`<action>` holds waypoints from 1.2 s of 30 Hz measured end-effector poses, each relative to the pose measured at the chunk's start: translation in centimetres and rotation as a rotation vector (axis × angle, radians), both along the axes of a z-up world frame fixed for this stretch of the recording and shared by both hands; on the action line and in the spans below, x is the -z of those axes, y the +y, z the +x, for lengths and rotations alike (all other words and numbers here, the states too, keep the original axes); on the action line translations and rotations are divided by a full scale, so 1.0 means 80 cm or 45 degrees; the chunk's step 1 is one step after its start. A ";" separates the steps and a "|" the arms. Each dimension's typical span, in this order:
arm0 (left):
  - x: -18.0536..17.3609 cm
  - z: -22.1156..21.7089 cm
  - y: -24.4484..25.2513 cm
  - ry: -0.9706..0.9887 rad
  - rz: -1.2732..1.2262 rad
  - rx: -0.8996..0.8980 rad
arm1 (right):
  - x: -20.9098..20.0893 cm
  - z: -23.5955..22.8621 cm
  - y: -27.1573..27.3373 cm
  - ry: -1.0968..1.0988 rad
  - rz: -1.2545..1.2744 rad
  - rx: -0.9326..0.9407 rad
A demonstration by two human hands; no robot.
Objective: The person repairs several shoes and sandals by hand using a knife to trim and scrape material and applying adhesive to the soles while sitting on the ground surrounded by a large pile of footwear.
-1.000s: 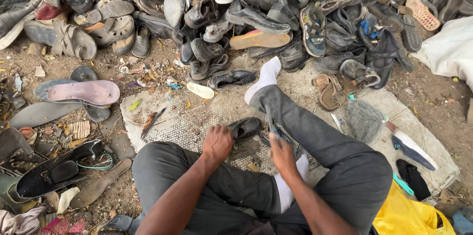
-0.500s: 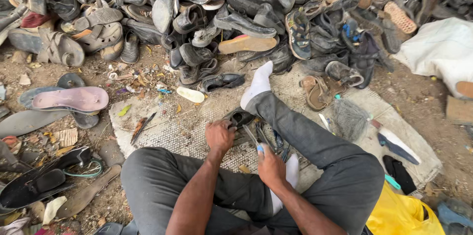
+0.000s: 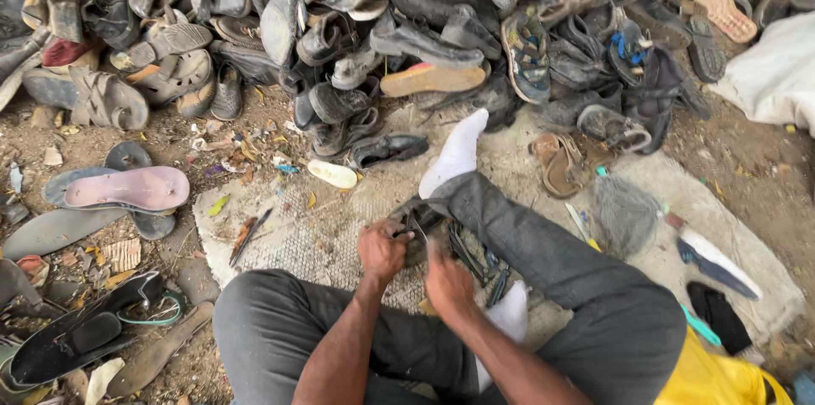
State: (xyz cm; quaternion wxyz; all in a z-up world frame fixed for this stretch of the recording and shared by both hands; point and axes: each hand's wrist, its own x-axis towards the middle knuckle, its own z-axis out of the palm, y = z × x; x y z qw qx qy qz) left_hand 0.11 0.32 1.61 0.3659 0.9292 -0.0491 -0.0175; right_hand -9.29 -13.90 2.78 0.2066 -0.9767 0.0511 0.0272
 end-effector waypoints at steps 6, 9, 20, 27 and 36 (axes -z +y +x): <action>0.011 0.007 0.002 0.178 -0.105 -0.062 | 0.019 -0.011 0.003 0.074 0.049 0.053; 0.019 0.006 0.004 -0.098 -0.045 0.035 | 0.030 0.021 0.007 0.088 0.202 0.122; 0.041 0.012 0.007 0.146 -0.170 -0.029 | 0.016 0.031 0.015 0.591 1.266 0.692; 0.022 0.008 0.007 0.395 -0.496 -0.169 | 0.050 -0.010 0.037 -0.289 0.585 0.118; 0.026 -0.002 0.008 0.311 -0.546 -0.153 | 0.051 0.043 0.043 0.324 0.668 0.408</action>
